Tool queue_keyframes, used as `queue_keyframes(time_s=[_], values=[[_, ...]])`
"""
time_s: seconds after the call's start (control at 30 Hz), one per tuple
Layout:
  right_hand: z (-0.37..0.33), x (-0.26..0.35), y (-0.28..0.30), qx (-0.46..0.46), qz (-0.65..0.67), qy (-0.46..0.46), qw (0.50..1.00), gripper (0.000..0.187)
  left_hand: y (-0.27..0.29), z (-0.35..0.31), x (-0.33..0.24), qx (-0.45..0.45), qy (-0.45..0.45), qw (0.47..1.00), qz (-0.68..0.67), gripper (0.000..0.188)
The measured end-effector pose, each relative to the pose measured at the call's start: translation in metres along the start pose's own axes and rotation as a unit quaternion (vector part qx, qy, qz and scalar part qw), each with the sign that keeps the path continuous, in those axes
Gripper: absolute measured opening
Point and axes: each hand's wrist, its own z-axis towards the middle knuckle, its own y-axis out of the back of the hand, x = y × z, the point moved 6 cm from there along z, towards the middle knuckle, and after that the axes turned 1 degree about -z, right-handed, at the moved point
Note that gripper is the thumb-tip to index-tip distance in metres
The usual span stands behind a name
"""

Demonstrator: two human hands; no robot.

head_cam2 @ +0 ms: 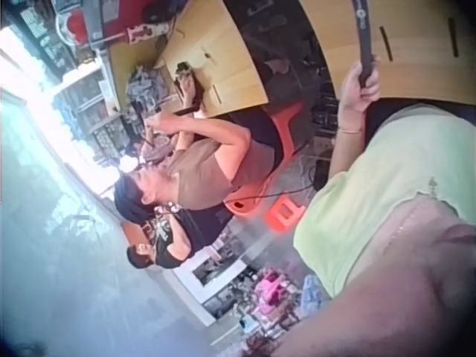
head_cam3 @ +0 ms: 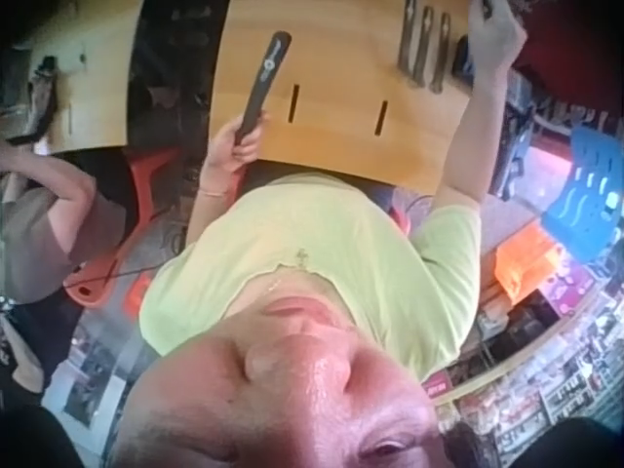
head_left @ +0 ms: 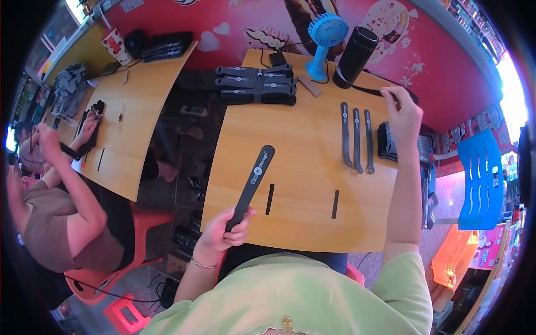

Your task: Assembling black storage straps by threading elastic loops and plastic components through them.

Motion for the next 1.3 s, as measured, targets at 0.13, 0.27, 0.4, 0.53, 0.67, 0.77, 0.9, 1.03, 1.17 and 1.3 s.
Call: queue_keyframes(time_s=[0.13, 0.27, 0.4, 0.53, 0.67, 0.77, 0.9, 1.03, 1.17, 1.3], values=[[-0.018, -0.004, -0.030, 0.040, -0.064, 0.036, 0.996, 0.012, 0.000, 0.005, 0.003, 0.012, 0.011, 1.000, -0.002, 0.040], [-0.038, -0.013, -0.057, 0.057, -0.128, 0.086, 0.986, 0.010, -0.001, 0.007, 0.003, -0.015, 0.010, 1.000, 0.019, 0.040], [-0.061, -0.016, -0.077, 0.084, -0.140, 0.096, 0.982, 0.010, -0.003, 0.008, 0.002, -0.003, 0.009, 0.999, 0.031, 0.041], [-0.085, -0.014, -0.095, 0.150, -0.130, 0.085, 0.977, 0.010, -0.002, 0.009, 0.004, -0.008, 0.010, 0.999, 0.029, 0.040], [-0.102, -0.006, -0.100, 0.196, -0.107, 0.083, 0.971, 0.012, -0.002, 0.011, 0.005, -0.011, 0.011, 0.999, 0.028, 0.041], [-0.110, -0.007, -0.102, 0.236, -0.109, 0.062, 0.964, 0.014, -0.005, 0.014, 0.006, -0.004, 0.013, 0.999, 0.030, 0.041], [-0.109, 0.003, -0.093, 0.263, -0.101, 0.071, 0.957, 0.018, -0.006, 0.015, 0.004, -0.008, 0.010, 1.000, 0.020, 0.040], [-0.090, -0.016, -0.097, 0.242, -0.045, 0.045, 0.968, 0.025, -0.005, 0.017, 0.003, -0.015, 0.011, 1.000, 0.022, 0.039], [-0.079, -0.040, -0.121, 0.294, -0.075, 0.050, 0.951, 0.030, -0.008, 0.019, 0.002, -0.005, 0.005, 1.000, 0.022, 0.039], [-0.077, -0.043, -0.136, 0.365, -0.110, 0.064, 0.922, 0.034, -0.007, 0.017, 0.002, -0.018, -0.010, 1.000, 0.002, 0.038]])
